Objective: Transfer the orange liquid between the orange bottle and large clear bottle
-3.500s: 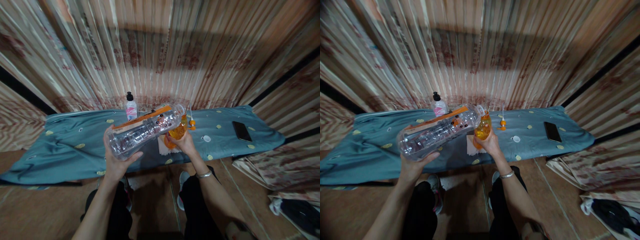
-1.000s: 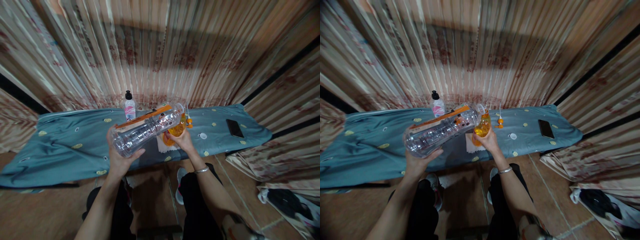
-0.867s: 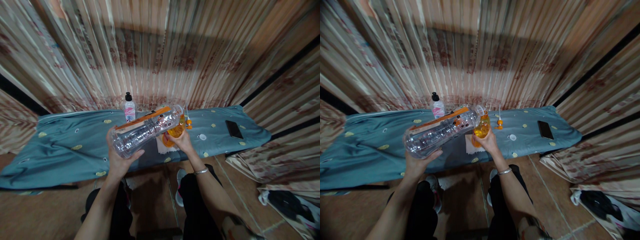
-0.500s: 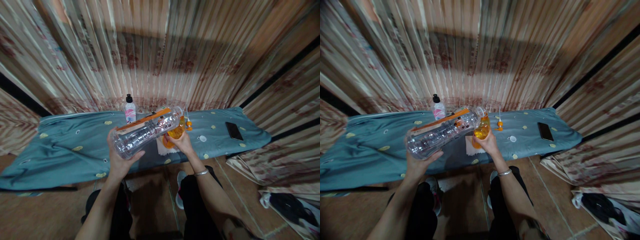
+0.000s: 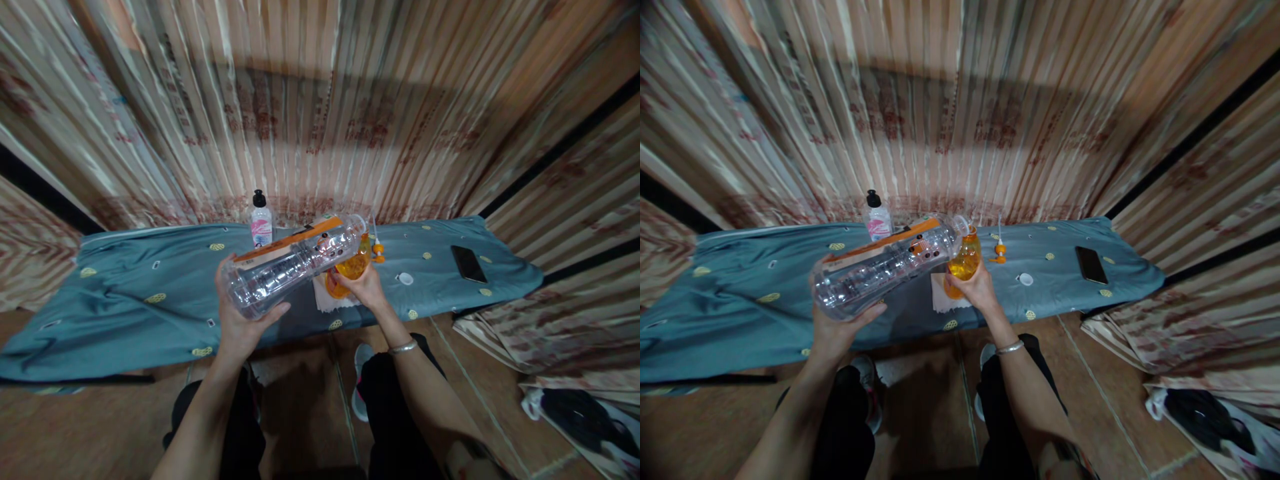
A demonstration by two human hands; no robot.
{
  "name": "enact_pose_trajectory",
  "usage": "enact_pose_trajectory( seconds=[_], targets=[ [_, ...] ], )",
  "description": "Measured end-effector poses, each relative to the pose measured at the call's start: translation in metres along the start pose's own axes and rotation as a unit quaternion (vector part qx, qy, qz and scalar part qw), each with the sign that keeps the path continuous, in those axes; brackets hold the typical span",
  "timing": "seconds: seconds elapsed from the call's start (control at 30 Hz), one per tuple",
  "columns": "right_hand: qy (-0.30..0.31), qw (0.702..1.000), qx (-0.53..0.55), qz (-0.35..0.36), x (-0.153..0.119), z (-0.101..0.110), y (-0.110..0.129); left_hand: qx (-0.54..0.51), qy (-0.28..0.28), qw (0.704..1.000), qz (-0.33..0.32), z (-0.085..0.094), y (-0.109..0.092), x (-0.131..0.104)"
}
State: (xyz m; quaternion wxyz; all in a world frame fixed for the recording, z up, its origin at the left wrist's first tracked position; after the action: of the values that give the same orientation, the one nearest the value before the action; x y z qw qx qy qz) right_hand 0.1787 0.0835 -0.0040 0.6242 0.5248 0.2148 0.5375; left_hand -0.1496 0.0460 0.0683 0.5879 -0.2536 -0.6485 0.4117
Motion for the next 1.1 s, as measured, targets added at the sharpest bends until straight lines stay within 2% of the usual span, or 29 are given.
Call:
enact_pose_trajectory(
  seconds=[0.5,0.93,1.1],
  targets=[
    [-0.017,1.0,-0.012,-0.013,-0.0021,0.0038,0.0062,0.004,0.008,0.999,-0.033,-0.0019,-0.0064,0.0028],
    [-0.021,0.999,-0.022,-0.024,-0.0031,0.0053,0.008,-0.014,0.022,1.0,0.002,-0.0025,-0.0016,0.0033],
    [-0.019,0.999,-0.018,-0.019,-0.0025,0.0042,0.0063,-0.023,0.014,1.0,-0.012,-0.002,-0.0065,0.0042]
  ],
)
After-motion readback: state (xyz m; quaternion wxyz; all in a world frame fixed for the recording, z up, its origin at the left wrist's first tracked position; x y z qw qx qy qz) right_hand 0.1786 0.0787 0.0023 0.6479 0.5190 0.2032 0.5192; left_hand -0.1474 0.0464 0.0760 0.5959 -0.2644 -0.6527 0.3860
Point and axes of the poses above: each hand's wrist, its own x-axis towards the middle knuckle, its own z-axis out of the back of the hand, y = z × x, the point moved 8 cm from there along x, towards the middle knuckle, and after that the axes turned 1 degree about x, right-handed, at the moved point
